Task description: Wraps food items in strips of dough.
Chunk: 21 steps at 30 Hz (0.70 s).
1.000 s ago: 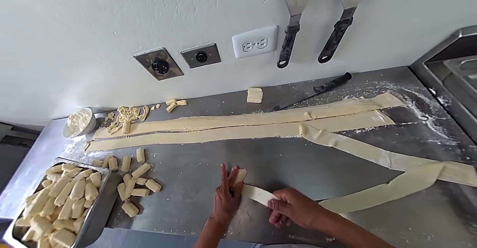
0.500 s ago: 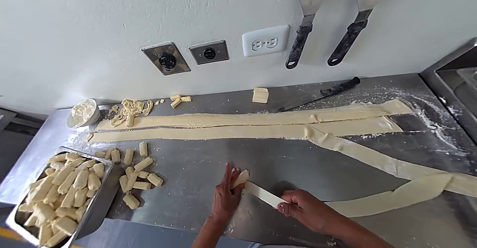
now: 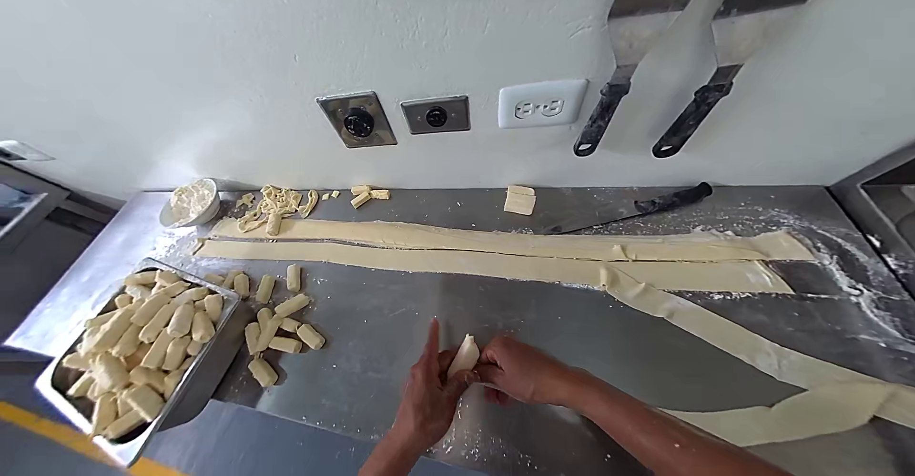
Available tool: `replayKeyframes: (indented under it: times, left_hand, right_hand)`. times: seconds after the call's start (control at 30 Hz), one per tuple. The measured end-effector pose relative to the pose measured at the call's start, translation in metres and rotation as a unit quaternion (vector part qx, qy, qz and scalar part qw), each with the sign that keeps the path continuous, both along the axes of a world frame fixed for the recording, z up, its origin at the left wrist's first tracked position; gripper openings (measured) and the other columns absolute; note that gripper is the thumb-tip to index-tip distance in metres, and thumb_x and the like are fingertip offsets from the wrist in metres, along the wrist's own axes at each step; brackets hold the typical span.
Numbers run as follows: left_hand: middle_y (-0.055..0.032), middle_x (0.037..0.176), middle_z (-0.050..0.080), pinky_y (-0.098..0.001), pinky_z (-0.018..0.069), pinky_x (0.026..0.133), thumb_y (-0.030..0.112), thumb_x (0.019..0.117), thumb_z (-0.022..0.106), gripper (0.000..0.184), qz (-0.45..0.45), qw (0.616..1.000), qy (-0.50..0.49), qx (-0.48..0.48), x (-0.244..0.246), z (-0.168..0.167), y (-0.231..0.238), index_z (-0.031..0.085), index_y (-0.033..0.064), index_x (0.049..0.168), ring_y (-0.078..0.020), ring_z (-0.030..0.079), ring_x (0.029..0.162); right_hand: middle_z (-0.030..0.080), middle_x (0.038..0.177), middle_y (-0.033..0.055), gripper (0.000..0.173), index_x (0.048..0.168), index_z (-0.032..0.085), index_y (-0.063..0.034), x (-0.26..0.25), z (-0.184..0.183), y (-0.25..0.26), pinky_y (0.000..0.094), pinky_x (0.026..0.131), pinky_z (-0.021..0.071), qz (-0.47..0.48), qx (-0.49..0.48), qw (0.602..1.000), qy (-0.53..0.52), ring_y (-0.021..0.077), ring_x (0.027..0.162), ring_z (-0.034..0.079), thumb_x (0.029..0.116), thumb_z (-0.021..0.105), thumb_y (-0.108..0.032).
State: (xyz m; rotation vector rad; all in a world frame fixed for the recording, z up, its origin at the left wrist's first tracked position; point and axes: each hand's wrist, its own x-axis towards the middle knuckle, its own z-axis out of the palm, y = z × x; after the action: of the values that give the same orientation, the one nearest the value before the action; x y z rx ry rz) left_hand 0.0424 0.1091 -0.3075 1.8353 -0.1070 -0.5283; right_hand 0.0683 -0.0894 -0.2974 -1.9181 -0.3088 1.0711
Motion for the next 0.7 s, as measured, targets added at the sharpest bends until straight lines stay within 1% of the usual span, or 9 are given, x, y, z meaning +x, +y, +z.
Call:
replayKeyframes:
  times: [0.1, 0.23, 0.37, 0.43, 0.47, 0.53, 0.57, 0.63, 0.7]
  left_hand:
    - [-0.0157, 0.116, 0.068, -0.0329, 0.0547, 0.095, 0.010, 0.0945, 0.066, 0.085, -0.079, 0.992, 0.094, 0.019, 0.002, 0.001, 0.010, 0.011, -0.0083, 0.158, -0.0159, 0.069, 0.100]
    - [-0.0061, 0.107, 0.069, -0.0324, 0.0593, 0.090, 0.003, 0.0928, 0.058, 0.072, 0.012, 0.972, 0.136, -0.191, 0.005, 0.003, 0.036, 0.018, -0.0093, 0.151, -0.0137, 0.071, 0.093]
    - [-0.0014, 0.100, 0.066, -0.0290, 0.0588, 0.084, 0.002, 0.0926, 0.056, 0.063, 0.101, 0.958, 0.122, -0.238, 0.012, 0.015, 0.064, 0.027, -0.0058, 0.147, -0.0124, 0.070, 0.087]
    - [-0.0006, 0.101, 0.066, -0.0273, 0.0580, 0.083, 0.001, 0.0924, 0.056, 0.063, 0.101, 0.952, 0.133, -0.255, 0.012, 0.019, 0.071, 0.028, -0.0033, 0.148, -0.0114, 0.069, 0.087]
    - [-0.0002, 0.101, 0.066, -0.0267, 0.0579, 0.082, 0.001, 0.0920, 0.056, 0.062, 0.103, 0.948, 0.140, -0.265, 0.010, 0.021, 0.071, 0.029, -0.0025, 0.148, -0.0109, 0.068, 0.086]
    - [-0.0004, 0.098, 0.065, -0.0261, 0.0578, 0.079, -0.003, 0.0907, 0.055, 0.061, 0.116, 0.937, 0.158, -0.289, 0.005, 0.023, 0.066, 0.033, -0.0018, 0.148, -0.0105, 0.067, 0.083]
    - [-0.0004, 0.097, 0.065, -0.0264, 0.0583, 0.078, -0.005, 0.0893, 0.055, 0.062, 0.122, 0.931, 0.164, -0.301, 0.003, 0.022, 0.063, 0.035, -0.0018, 0.147, -0.0107, 0.067, 0.081]
    - [0.0000, 0.095, 0.066, -0.0266, 0.0589, 0.077, -0.007, 0.0865, 0.056, 0.063, 0.129, 0.923, 0.170, -0.319, -0.001, 0.021, 0.056, 0.037, -0.0017, 0.146, -0.0107, 0.068, 0.080]
    - [-0.0017, 0.099, 0.068, -0.0282, 0.0598, 0.079, -0.009, 0.0876, 0.057, 0.062, 0.132, 0.921, 0.171, -0.323, -0.003, 0.020, 0.050, 0.038, -0.0024, 0.146, -0.0125, 0.069, 0.083]
  right_hand:
    - [0.067, 0.081, 0.0081, 0.039, 0.104, 0.064, 0.0028, -0.005, 0.008, -0.006, 0.0324, 0.068, 0.0518, 0.047, -0.016, 0.998, 0.039, 0.0132, 0.067, 0.062, 0.1116, 0.044, -0.030]
    - [0.065, 0.074, -0.0023, 0.031, 0.111, 0.064, -0.0034, 0.002, 0.010, -0.023, 0.0214, 0.056, 0.0510, 0.013, 0.076, 0.993, 0.085, 0.0040, 0.059, 0.060, 0.1111, 0.044, -0.027]
    - [0.068, 0.077, -0.0070, 0.027, 0.108, 0.065, -0.0077, 0.031, 0.020, -0.018, 0.0163, 0.051, 0.0450, 0.019, 0.114, 0.991, 0.073, -0.0017, 0.054, 0.053, 0.1104, 0.044, -0.025]
    - [0.068, 0.089, 0.0017, 0.030, 0.113, 0.065, -0.0032, 0.047, 0.020, -0.004, 0.0240, 0.060, 0.0483, 0.072, 0.034, 0.997, -0.007, 0.0060, 0.064, 0.056, 0.1106, 0.045, -0.026]
    - [0.067, 0.101, 0.0116, 0.033, 0.119, 0.066, 0.0010, 0.054, 0.018, 0.007, 0.0348, 0.074, 0.0511, 0.107, -0.023, 0.993, -0.049, 0.0172, 0.079, 0.060, 0.1098, 0.048, -0.025]
    - [0.062, 0.121, 0.0251, 0.037, 0.129, 0.065, 0.0033, 0.062, 0.009, 0.026, 0.0533, 0.100, 0.0467, 0.150, -0.134, 0.973, -0.115, 0.0375, 0.112, 0.060, 0.1039, 0.061, -0.024]
    - [0.060, 0.125, 0.0279, 0.041, 0.131, 0.064, 0.0042, 0.064, 0.005, 0.033, 0.0570, 0.104, 0.0440, 0.150, -0.177, 0.962, -0.145, 0.0423, 0.118, 0.058, 0.1009, 0.066, -0.024]
    - [0.064, 0.123, 0.0264, 0.043, 0.133, 0.061, 0.0049, 0.067, 0.006, 0.041, 0.0556, 0.104, 0.0451, 0.099, -0.206, 0.956, -0.185, 0.0412, 0.117, 0.061, 0.1002, 0.066, -0.022]
    - [0.064, 0.127, 0.0230, 0.052, 0.143, 0.054, 0.0024, 0.060, 0.015, 0.038, 0.0502, 0.103, 0.0486, 0.045, -0.124, 0.966, -0.223, 0.0364, 0.115, 0.063, 0.0996, 0.067, -0.022]
